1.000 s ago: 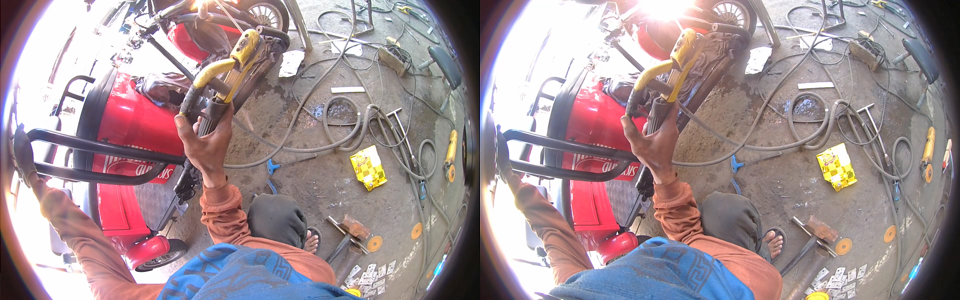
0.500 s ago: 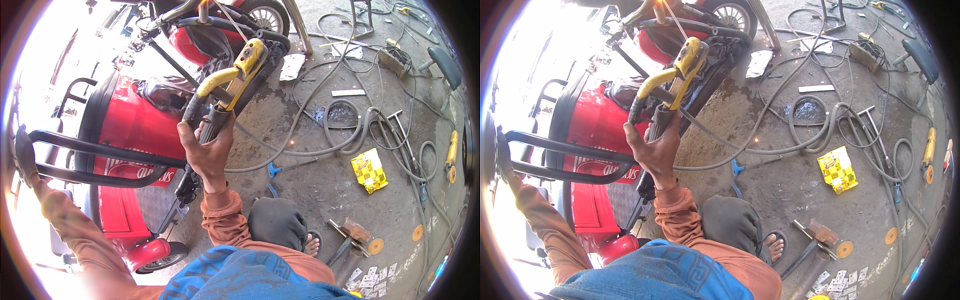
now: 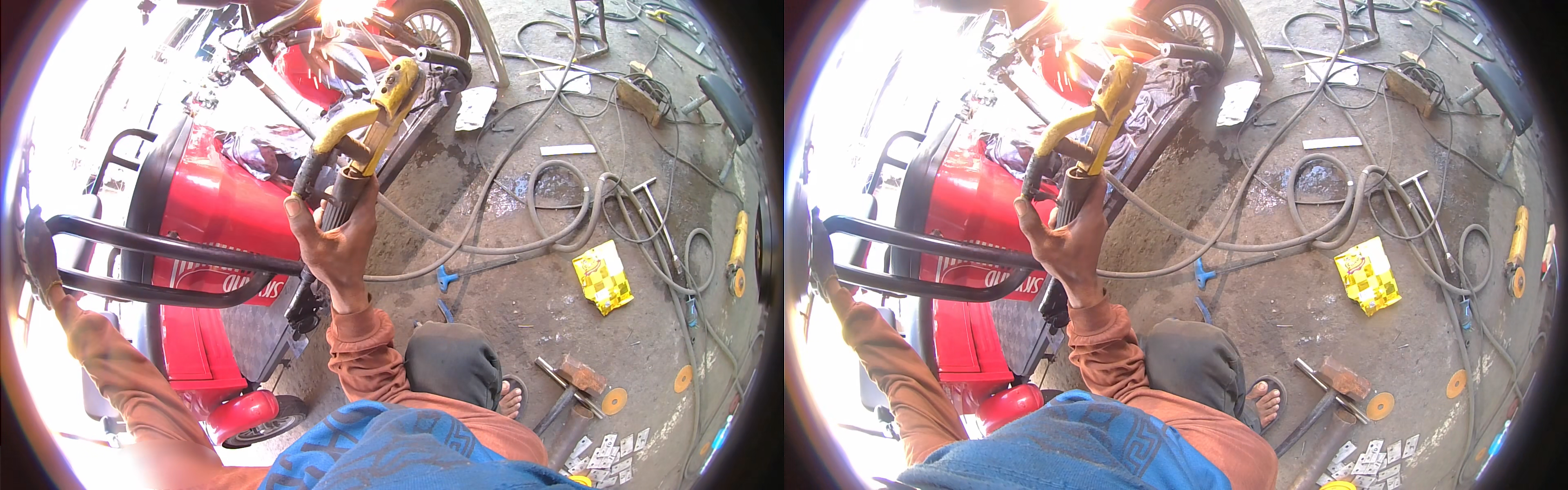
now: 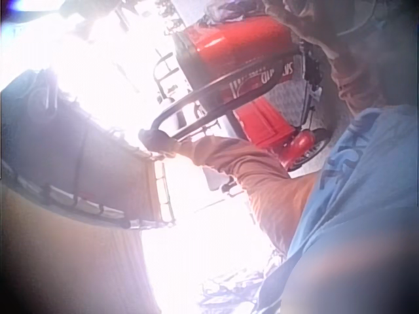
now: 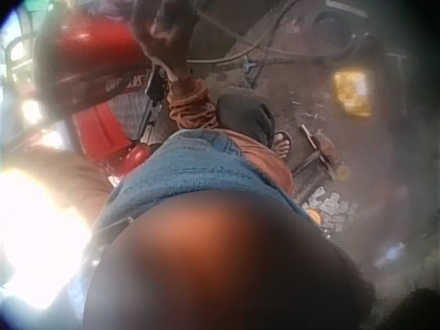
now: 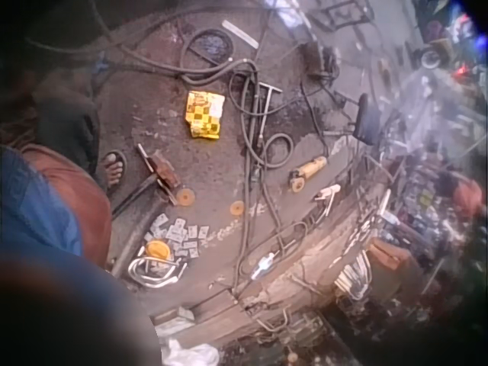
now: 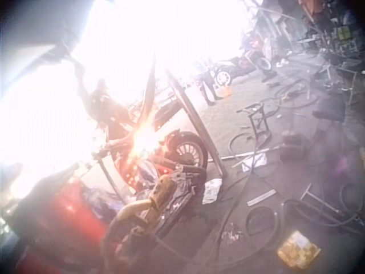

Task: The person welds a metal frame using a handheld welding tool, producing sparks. They then spray the welded area with a spray bottle and wipe it with a cloth. The person repeats welding and cleaning on different sections of the frame.

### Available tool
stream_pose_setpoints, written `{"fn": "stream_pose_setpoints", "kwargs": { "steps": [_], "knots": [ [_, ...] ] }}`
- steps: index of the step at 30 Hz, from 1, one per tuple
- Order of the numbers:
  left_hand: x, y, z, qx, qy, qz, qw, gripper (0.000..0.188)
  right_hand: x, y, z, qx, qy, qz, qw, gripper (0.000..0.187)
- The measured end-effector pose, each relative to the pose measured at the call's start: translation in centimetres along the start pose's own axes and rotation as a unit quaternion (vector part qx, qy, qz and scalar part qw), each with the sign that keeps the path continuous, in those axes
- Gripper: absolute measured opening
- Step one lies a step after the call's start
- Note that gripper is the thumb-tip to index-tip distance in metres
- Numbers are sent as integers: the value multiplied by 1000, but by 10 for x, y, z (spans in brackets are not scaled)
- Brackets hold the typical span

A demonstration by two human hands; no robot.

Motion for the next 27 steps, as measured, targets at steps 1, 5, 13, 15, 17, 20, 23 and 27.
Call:
{"fn": "stream_pose_setpoints", "kwargs": {
  "steps": [1, 5, 13, 15, 17, 20, 23, 27],
  "knots": [
    [1, 7, -1, 8, -1, 49, 999, 45, -1, 1, -1, -4, -3, -3, 1000, 75],
    [8, 37, -8, 7, -2, 103, 995, 45, 4, 0, -4, -9, 37, 44, 998, 72],
    [5, 26, -11, 24, 13, 92, 995, 45, 6, 1, -6, -26, 22, 44, 998, 76],
    [4, 27, -10, 16, 17, 102, 995, 45, 3, 4, -7, -35, 1, 27, 999, 77],
    [7, 32, -11, 14, 34, 46, 998, 45, 1, 7, -7, -41, -6, 25, 999, 79],
    [9, 32, -15, 63, 25, 43, 997, 46, 0, 7, -5, -29, -5, 28, 999, 78],
    [10, 40, -15, 64, 12, 46, 997, 46, -1, 7, -3, -15, -1, 48, 999, 81],
    [11, 42, -14, 45, 10, 78, 996, 46, -2, 7, 0, -18, -1, 32, 999, 78]
  ]
}}
Point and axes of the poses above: each hand's wrist, its own z-axis towards the middle knuckle, its own x-axis out of the back of the hand, y = z × x, the point moved 10 cm from there along z, towards the middle knuckle, and after that the axes turned 1 degree about -x, right-handed, at the moved point
